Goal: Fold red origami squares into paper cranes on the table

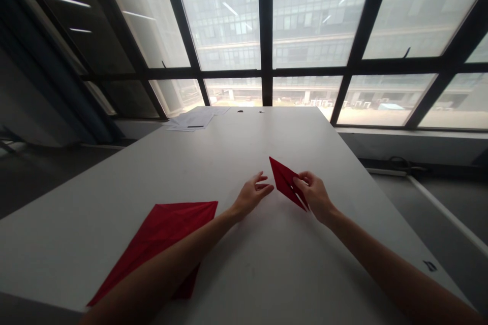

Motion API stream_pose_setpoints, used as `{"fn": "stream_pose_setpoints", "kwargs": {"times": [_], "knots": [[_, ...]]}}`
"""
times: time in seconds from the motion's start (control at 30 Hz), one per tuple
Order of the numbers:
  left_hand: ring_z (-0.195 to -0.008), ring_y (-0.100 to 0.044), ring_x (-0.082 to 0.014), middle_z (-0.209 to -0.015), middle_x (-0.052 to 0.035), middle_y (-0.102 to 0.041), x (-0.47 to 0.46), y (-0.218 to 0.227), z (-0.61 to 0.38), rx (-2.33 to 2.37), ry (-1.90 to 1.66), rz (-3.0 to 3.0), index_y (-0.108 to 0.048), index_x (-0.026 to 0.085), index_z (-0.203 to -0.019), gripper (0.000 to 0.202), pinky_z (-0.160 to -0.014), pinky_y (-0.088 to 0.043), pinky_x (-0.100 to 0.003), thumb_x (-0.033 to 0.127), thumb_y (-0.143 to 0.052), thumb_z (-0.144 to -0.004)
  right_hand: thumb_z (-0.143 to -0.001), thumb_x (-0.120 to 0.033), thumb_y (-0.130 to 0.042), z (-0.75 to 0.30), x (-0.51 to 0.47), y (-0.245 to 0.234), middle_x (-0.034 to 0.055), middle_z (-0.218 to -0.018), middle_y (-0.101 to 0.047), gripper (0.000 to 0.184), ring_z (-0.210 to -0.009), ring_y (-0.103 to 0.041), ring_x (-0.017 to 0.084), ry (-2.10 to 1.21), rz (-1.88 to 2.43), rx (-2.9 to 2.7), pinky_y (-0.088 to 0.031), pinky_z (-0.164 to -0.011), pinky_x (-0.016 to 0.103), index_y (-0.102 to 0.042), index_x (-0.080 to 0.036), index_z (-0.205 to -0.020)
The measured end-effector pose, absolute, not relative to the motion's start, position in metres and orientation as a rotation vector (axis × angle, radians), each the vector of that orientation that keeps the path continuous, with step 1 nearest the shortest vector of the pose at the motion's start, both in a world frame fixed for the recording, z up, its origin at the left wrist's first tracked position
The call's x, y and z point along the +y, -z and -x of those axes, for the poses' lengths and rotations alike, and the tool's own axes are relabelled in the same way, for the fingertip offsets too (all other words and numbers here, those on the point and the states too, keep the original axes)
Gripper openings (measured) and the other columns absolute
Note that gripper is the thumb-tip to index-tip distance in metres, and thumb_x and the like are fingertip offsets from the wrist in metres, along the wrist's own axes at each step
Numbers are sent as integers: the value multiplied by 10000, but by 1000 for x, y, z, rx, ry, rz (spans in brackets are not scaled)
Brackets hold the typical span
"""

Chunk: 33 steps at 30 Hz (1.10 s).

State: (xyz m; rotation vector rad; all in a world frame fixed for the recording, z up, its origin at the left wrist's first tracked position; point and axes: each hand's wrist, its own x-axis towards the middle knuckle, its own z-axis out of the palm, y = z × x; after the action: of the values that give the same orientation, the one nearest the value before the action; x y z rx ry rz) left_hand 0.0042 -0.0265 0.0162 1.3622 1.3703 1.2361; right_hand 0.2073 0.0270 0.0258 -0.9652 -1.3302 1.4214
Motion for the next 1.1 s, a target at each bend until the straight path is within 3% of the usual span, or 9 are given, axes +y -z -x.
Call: {"fn": "stream_pose_setpoints", "kwargs": {"times": [0.17, 0.3, 0.43, 0.53, 0.8, 1.1], "knots": [[-971, -664, -242, -1093, -133, -714, -36, -28, -13, 1052, -1165, -1308, -683, 116, -1173, 430, -902, -518, -390, 413, -692, -863, -725, -385, -765, -201, 15, -31, 21, -776, -704, 329, -685, -669, 198, -1465, 865, -1283, -557, -622, 318, -565, -199, -909], [-853, -662, -222, -955, -127, -736, -40, -29, -15, 1093, -1224, -1265, -740, 89, -1026, 369, -794, -514, -345, 395, -735, -820, -700, -321, -780, -200, 6, -39, 33, -804, -728, 485, -729, -689, 222, -1499, 878, -1338, -570, -664, 352, -573, -187, -1118], [-788, -652, -209, -889, -116, -732, -38, -24, -13, 1100, -1244, -1253, -750, 89, -984, 350, -736, -497, -327, 389, -744, -805, -715, -354, -775, -202, 10, -41, 94, -875, -748, 344, -780, -696, 239, -1565, 911, -1496, -564, -705, 358, -691, -140, -970], [-694, -614, -171, -783, -90, -709, -37, -21, -11, 1152, -1262, -1271, -751, 80, -901, 339, -658, -465, -287, 404, -744, -802, -742, -422, -756, -199, 15, -39, 102, -830, -748, 325, -727, -677, 221, -1540, 928, -1563, -539, -654, 331, -727, -125, -868], [-771, -639, -198, -876, -105, -729, -33, -14, -10, 1095, -1402, -1119, -749, 90, -978, 386, -739, -498, -322, 438, -733, -810, -752, -464, -747, -177, 14, -19, 107, -801, -744, 377, -698, -660, 216, -1559, 849, -1458, -530, -648, 335, -750, -108, -876], [-641, -580, -138, -780, -69, -696, -36, -13, -7, 1107, -1338, -1080, -749, 108, -902, 372, -615, -443, -259, 469, -719, -817, -801, -438, -675, -175, 4, -4, 67, -756, -726, 317, -631, -612, 172, -1454, 859, -1546, -468, -563, 270, -743, -129, -819]]}}
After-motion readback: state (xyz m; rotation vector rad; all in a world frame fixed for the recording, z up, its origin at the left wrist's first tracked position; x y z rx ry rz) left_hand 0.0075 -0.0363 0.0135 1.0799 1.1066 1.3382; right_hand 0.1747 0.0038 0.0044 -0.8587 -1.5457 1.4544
